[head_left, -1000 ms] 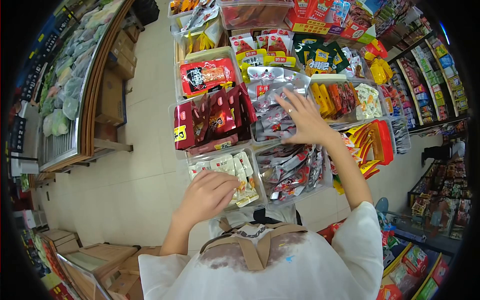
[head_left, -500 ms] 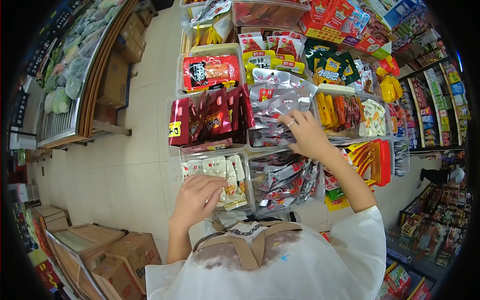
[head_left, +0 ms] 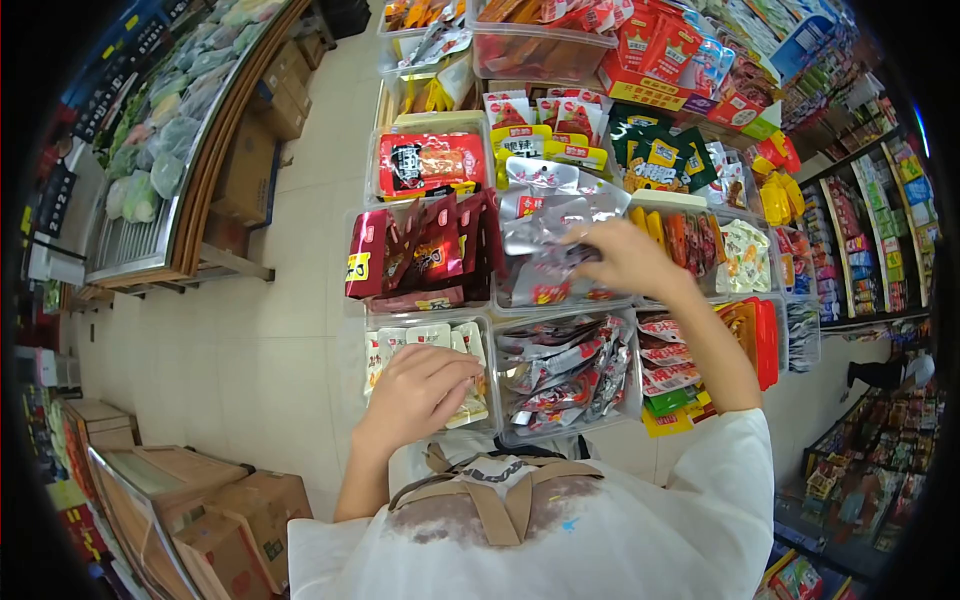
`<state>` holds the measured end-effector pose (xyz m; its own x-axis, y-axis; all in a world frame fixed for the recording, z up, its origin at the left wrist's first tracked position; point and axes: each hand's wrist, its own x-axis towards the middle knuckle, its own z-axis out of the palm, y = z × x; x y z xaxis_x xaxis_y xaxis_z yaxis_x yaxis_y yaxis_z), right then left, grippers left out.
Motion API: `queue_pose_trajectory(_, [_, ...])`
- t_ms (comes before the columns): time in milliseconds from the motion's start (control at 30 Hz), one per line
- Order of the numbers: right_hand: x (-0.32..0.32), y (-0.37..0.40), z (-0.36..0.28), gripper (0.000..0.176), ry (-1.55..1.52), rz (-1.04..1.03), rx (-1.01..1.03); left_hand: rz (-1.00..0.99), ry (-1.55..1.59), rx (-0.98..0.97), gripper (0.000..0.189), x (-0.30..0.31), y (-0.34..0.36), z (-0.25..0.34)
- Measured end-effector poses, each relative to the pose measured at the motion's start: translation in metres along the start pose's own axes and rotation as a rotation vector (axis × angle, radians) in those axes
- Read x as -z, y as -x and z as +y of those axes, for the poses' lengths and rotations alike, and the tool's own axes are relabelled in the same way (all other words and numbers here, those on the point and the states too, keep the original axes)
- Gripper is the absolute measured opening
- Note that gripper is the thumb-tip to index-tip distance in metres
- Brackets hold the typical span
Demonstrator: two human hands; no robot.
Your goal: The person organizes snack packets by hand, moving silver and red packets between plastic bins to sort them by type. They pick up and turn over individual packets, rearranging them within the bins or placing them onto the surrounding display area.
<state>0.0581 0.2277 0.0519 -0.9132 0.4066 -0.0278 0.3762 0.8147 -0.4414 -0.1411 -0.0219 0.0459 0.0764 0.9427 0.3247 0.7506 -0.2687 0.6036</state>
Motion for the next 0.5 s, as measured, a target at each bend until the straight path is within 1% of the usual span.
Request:
queue_pose_trajectory(33, [0.015, 0.003, -0.002, 0.040, -0.048, 0.077, 0.012, 0.003, 0.005, 0.028, 0.013, 0.001, 0.004, -0.001])
queue_pose_trajectory(100, [0.043, 0.006, -0.002, 0.035, -0.181, 0.160, -0.010, -0.025, 0.013, 0.076, 0.014, 0.000, 0.012, -0.007])
queue_pose_trajectory(167, [0.072, 0.010, 0.003, 0.036, -0.220, 0.177, -0.208, -0.060, 0.025, 0.116, 0.015, 0.001, 0.019, -0.010])
queue_pose_trajectory(233, [0.074, 0.012, 0.030, 0.036, -0.459, 0.472, -0.119, -0.035, -0.005, 0.083, 0.012, 0.001, 0.020, -0.012])
queue_pose_trajectory(267, [0.077, 0.011, 0.039, 0.036, -0.463, 0.468, -0.127, -0.041, 0.000, 0.086, 0.012, 0.001, 0.019, -0.012])
queue_pose_trajectory(333, [0.080, 0.009, 0.054, 0.036, -0.724, 0.660, -0.187, 0.014, 0.011, 0.086, 0.012, 0.002, 0.016, -0.010])
queue_pose_trajectory(367, [0.078, 0.008, 0.062, 0.036, -0.725, 0.658, -0.192, 0.011, 0.014, 0.088, 0.012, 0.003, 0.014, -0.010])
queue_pose_trajectory(433, [0.071, 0.007, 0.079, 0.037, -1.004, 0.807, -0.164, 0.017, 0.018, 0.091, 0.012, 0.004, 0.008, -0.008])
queue_pose_trajectory(467, [0.071, 0.008, 0.084, 0.040, -0.976, 0.846, -0.186, 0.017, 0.018, 0.095, 0.012, 0.006, 0.006, -0.008])
queue_pose_trajectory(500, [0.070, 0.008, 0.083, 0.040, -0.980, 0.841, -0.187, -0.008, 0.018, 0.101, 0.014, 0.008, 0.004, -0.007])
